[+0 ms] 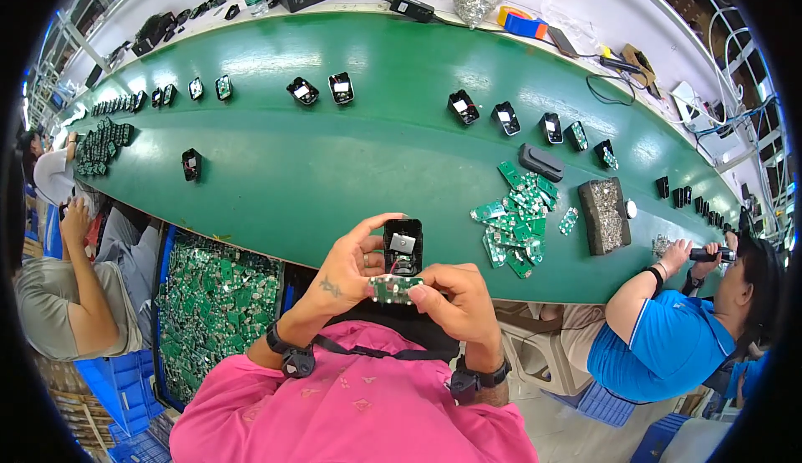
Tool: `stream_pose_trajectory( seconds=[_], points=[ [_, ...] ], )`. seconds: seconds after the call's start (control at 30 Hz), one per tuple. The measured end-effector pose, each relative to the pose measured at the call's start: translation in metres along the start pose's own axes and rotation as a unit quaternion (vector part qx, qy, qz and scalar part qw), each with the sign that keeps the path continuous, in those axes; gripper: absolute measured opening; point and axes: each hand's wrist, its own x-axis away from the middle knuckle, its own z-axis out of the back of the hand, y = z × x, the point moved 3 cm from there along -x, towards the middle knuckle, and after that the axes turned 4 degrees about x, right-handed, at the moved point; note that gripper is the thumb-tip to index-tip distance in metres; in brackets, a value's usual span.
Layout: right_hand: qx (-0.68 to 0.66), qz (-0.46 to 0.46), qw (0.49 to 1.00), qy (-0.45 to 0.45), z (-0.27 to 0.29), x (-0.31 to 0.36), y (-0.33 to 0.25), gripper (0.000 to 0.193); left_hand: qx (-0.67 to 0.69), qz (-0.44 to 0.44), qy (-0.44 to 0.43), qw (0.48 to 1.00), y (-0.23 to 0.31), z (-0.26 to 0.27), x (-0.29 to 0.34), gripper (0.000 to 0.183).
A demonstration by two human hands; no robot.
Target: The person assembles electronic devices by hand, picking up a black plastic housing and a green circuit board, fitting the board into the housing, and pressing them together. The person then places the assembled unit onto the green workbench and repeats the process.
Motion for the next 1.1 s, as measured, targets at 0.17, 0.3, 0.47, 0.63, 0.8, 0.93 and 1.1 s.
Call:
stream_pose_trajectory(
  seconds=[0.17,0.3,0.47,0.63,0.8,0.93,1.1],
  points=[
    [-0.044,-0.108,0.991,-0.071,-0.009,0.002,0.007,0.017,-0.020,-0.010,0.015,1.000,0.003,-0.003,0.001,0.079],
    [0.044,0.065,0.992,0.100,-0.011,0.000,-0.005,0.018,-0.001,0.004,0.012,1.000,-0.002,0.002,0.000,0.079],
    [0.076,0.041,0.987,0.138,-0.011,-0.001,-0.006,0.015,-0.025,0.007,0.021,0.999,0.004,-0.005,0.002,0.084],
    [0.150,0.005,0.971,0.188,-0.011,-0.005,-0.006,0.018,-0.062,0.004,-0.003,0.998,0.007,-0.006,0.004,0.080],
    [0.260,0.035,0.943,0.204,-0.011,-0.008,-0.004,0.024,-0.008,-0.055,-0.049,0.997,0.001,-0.009,0.004,0.068],
    [0.290,-0.014,0.928,0.236,-0.009,-0.007,-0.002,0.021,-0.003,-0.017,-0.017,1.000,0.000,-0.006,0.002,0.054],
    [0.278,0.121,0.926,0.224,-0.019,-0.006,-0.019,0.009,0.000,-0.009,0.021,1.000,-0.003,-0.004,0.001,0.051]
  ],
)
